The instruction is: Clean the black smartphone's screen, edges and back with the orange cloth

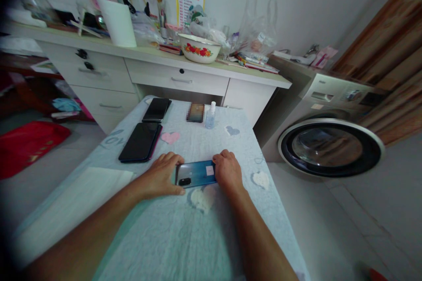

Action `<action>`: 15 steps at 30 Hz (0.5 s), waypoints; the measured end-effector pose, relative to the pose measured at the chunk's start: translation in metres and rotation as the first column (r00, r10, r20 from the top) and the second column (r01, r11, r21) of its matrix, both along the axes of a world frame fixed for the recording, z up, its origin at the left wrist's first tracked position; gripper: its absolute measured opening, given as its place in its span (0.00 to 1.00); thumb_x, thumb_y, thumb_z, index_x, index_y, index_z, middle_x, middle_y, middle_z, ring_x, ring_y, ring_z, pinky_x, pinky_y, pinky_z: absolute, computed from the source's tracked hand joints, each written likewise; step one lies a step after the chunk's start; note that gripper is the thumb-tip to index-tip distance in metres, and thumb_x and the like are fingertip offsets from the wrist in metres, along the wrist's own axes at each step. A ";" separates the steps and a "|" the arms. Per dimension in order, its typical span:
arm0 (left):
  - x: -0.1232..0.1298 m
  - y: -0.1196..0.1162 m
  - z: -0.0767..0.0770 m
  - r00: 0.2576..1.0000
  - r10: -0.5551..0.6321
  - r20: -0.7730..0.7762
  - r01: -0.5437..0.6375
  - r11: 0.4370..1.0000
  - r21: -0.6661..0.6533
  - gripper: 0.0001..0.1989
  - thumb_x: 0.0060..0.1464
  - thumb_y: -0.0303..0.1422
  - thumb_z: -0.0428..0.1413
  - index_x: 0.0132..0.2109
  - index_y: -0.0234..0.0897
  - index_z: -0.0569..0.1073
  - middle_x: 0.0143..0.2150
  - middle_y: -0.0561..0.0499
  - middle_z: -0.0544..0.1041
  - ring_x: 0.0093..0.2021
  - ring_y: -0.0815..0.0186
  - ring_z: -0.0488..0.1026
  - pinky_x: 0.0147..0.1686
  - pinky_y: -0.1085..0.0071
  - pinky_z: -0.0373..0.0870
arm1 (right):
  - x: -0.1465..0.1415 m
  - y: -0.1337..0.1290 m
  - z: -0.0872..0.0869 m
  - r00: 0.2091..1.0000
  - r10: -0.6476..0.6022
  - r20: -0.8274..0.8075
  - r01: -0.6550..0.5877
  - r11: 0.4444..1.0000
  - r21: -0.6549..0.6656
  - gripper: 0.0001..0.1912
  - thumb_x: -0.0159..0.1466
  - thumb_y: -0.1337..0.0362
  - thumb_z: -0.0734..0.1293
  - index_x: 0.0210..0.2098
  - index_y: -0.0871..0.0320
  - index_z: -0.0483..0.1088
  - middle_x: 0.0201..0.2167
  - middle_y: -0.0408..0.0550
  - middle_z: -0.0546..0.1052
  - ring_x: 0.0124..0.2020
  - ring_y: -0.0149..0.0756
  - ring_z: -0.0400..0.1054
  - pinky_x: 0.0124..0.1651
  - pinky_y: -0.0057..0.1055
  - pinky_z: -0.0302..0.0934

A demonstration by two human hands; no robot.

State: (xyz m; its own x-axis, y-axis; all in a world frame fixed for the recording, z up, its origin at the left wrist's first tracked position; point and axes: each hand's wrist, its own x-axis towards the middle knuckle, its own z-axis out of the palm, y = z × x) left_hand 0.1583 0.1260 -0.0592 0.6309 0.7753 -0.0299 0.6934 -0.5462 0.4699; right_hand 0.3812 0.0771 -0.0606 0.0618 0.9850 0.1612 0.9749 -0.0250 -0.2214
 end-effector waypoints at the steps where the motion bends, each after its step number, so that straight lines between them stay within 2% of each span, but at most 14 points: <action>1: 0.000 0.000 0.001 1.000 0.000 0.001 0.000 1.000 -0.002 0.33 0.31 0.44 0.65 0.47 0.39 0.66 0.46 0.47 0.67 0.48 0.54 0.64 0.47 0.62 0.63 | 0.002 0.000 0.000 1.000 -0.021 0.004 0.021 1.000 -0.001 0.13 0.67 0.66 0.59 0.38 0.55 0.75 0.36 0.50 0.71 0.42 0.37 0.62 0.44 0.29 0.55; 6: 0.001 0.000 0.001 1.000 0.008 -0.005 -0.008 1.000 -0.005 0.31 0.31 0.43 0.65 0.45 0.40 0.66 0.45 0.48 0.68 0.47 0.54 0.65 0.45 0.63 0.63 | -0.002 0.003 -0.004 0.998 -0.036 0.048 0.036 0.999 0.008 0.13 0.67 0.67 0.59 0.37 0.55 0.75 0.36 0.51 0.71 0.42 0.39 0.62 0.43 0.30 0.55; 15: 0.000 0.003 -0.004 1.000 -0.015 0.016 0.015 1.000 0.013 0.31 0.31 0.44 0.66 0.44 0.39 0.67 0.44 0.48 0.68 0.47 0.54 0.64 0.45 0.63 0.63 | -0.026 0.008 -0.004 0.984 0.174 0.039 -0.174 0.985 0.011 0.12 0.65 0.70 0.60 0.40 0.55 0.75 0.38 0.49 0.71 0.41 0.37 0.61 0.45 0.30 0.54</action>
